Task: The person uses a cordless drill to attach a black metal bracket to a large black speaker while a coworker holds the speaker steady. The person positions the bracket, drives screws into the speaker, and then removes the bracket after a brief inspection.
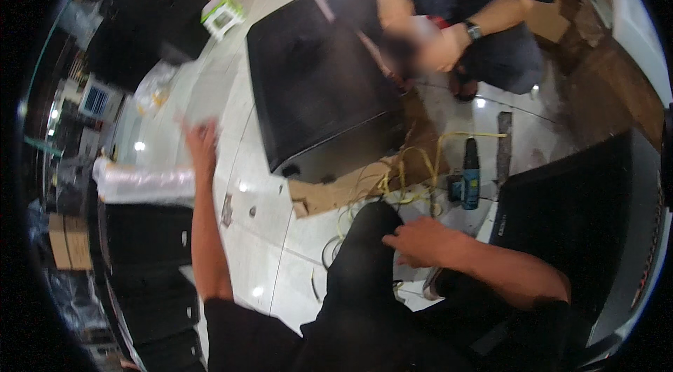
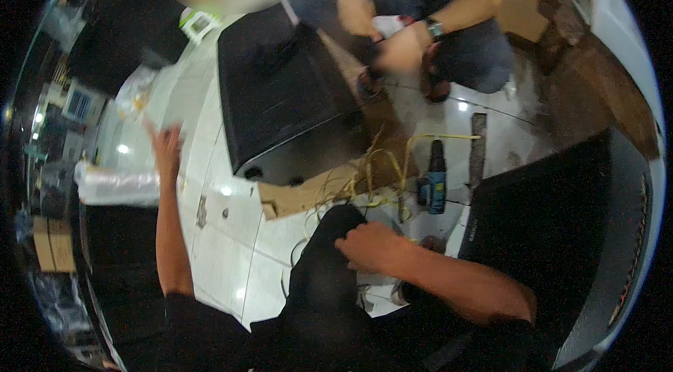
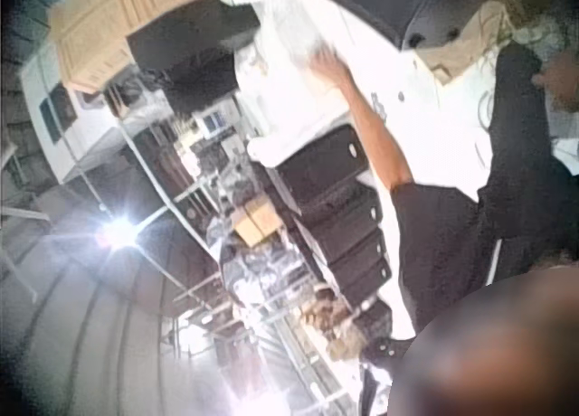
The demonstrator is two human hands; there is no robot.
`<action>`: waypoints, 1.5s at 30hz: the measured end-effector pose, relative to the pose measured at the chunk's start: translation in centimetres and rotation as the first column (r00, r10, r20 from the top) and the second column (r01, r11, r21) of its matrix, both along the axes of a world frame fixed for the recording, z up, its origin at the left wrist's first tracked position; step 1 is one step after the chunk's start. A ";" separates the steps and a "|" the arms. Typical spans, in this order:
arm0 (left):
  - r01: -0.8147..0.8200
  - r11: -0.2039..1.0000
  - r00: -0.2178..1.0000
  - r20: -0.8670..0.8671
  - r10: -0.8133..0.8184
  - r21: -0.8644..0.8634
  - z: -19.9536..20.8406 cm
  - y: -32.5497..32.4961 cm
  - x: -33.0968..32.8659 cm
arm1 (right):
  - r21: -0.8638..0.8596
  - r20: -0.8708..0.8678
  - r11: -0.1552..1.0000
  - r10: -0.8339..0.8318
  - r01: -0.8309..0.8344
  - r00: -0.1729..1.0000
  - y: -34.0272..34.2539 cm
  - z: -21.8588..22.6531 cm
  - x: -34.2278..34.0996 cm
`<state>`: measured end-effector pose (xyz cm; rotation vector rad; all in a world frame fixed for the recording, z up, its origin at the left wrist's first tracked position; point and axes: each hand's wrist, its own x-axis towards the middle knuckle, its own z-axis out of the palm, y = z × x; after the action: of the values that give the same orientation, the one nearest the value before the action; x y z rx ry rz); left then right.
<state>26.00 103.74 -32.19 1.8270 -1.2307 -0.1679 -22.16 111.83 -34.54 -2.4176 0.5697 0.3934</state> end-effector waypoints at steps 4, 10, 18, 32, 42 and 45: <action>0.492 0.736 0.859 0.399 -0.322 -0.465 12.8 -9.2 -21.4 | -0.010 -0.053 0.995 -0.097 0.097 0.994 -0.7 0.0 -1.7; 0.527 0.748 0.811 -0.026 -0.585 -0.404 19.2 -20.3 -28.4 | 0.023 -0.006 0.997 -0.073 0.073 0.997 -0.1 0.1 -1.3; 0.531 0.770 0.827 0.022 -0.561 -0.354 15.5 -22.2 -30.2 | 0.042 -0.023 0.998 -0.050 0.051 0.998 -0.3 -0.2 -1.8; 0.338 0.904 0.821 0.387 -0.420 0.262 -7.9 -13.1 -13.7 | 0.068 -0.006 0.997 -0.023 0.023 1.000 -0.7 -0.6 -1.1; 0.307 0.926 0.848 0.379 -0.372 0.221 -7.4 -13.1 -13.5 | 0.044 0.038 0.999 0.022 -0.023 0.999 -1.2 -1.8 -0.9; 0.314 0.925 0.853 0.365 -0.374 0.213 -7.3 -13.1 -13.6 | 0.040 0.010 0.999 0.027 -0.027 1.000 -1.2 -1.9 -0.9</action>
<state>12.44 90.64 -39.53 1.8016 -1.8834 -0.0851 -23.06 110.65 -36.47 -2.3896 0.5210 0.4011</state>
